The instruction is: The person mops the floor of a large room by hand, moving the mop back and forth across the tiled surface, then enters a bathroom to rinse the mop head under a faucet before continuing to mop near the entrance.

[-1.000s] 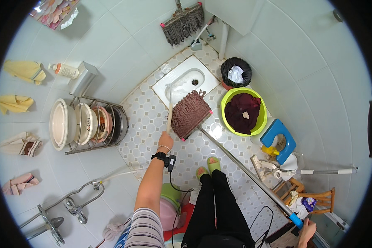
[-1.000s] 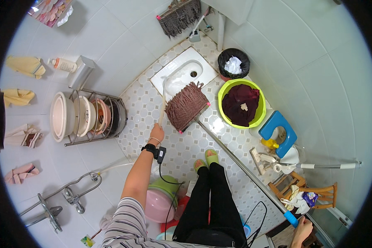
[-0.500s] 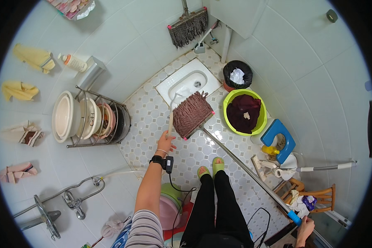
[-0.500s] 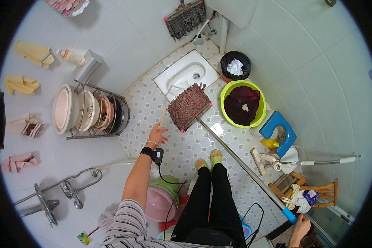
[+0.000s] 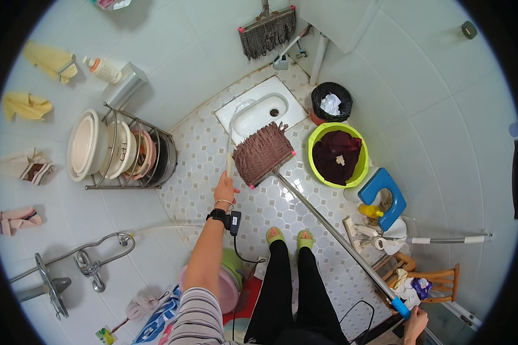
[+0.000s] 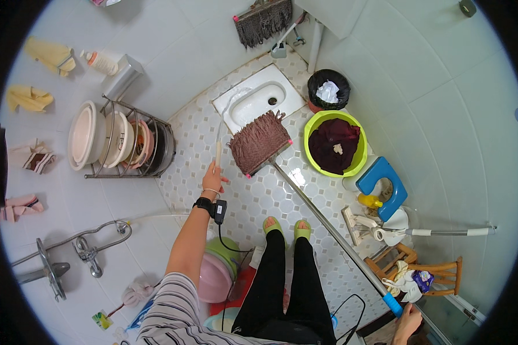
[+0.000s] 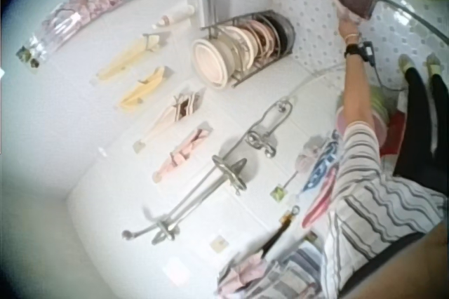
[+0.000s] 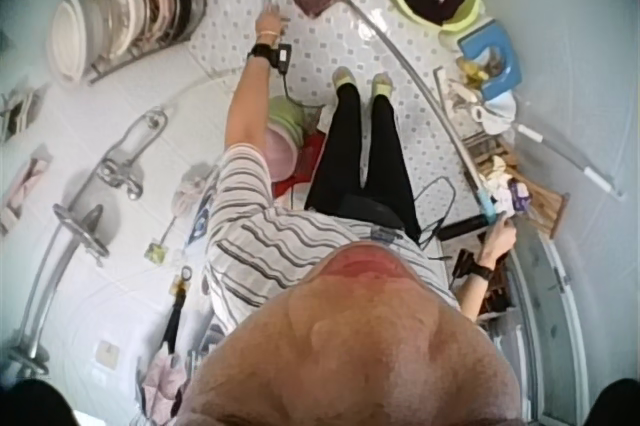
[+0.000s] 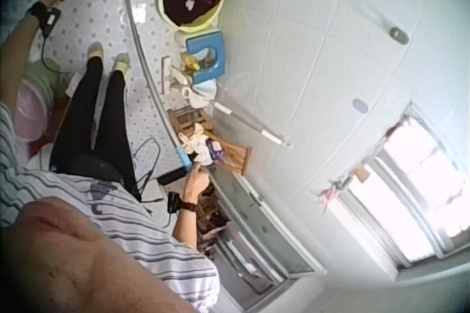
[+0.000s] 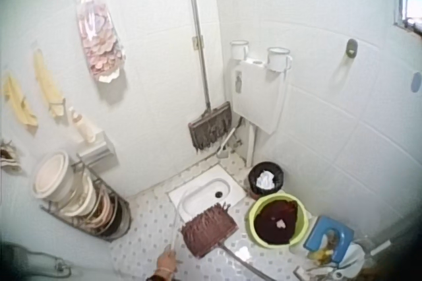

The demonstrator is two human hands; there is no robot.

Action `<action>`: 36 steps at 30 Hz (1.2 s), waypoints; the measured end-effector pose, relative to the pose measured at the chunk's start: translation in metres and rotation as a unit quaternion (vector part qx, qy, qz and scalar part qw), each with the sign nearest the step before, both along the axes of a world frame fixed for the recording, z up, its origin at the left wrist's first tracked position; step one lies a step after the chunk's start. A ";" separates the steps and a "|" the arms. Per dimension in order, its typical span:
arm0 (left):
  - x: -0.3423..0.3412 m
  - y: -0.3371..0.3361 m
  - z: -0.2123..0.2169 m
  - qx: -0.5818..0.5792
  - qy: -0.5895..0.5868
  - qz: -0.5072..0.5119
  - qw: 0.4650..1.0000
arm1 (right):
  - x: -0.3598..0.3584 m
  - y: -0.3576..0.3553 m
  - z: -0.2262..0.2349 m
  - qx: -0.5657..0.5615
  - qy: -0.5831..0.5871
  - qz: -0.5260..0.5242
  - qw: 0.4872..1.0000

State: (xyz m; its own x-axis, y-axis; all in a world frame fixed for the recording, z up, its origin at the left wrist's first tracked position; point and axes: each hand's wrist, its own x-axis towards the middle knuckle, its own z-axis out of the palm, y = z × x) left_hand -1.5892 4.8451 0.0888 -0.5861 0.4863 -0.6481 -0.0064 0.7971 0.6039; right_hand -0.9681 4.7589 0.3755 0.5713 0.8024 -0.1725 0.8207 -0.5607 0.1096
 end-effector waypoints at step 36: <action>0.079 -0.002 -0.048 -0.212 0.226 -0.102 0.945 | -0.003 0.048 0.083 -0.383 0.260 0.097 0.881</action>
State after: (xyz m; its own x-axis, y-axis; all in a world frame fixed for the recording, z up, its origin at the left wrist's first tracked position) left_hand -1.5097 4.8427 0.0403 -0.7721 0.3712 -0.5159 0.3557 0.9251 0.1333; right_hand -0.9711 4.8066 0.4582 0.1207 0.4112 -0.9035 0.9439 -0.3294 -0.0238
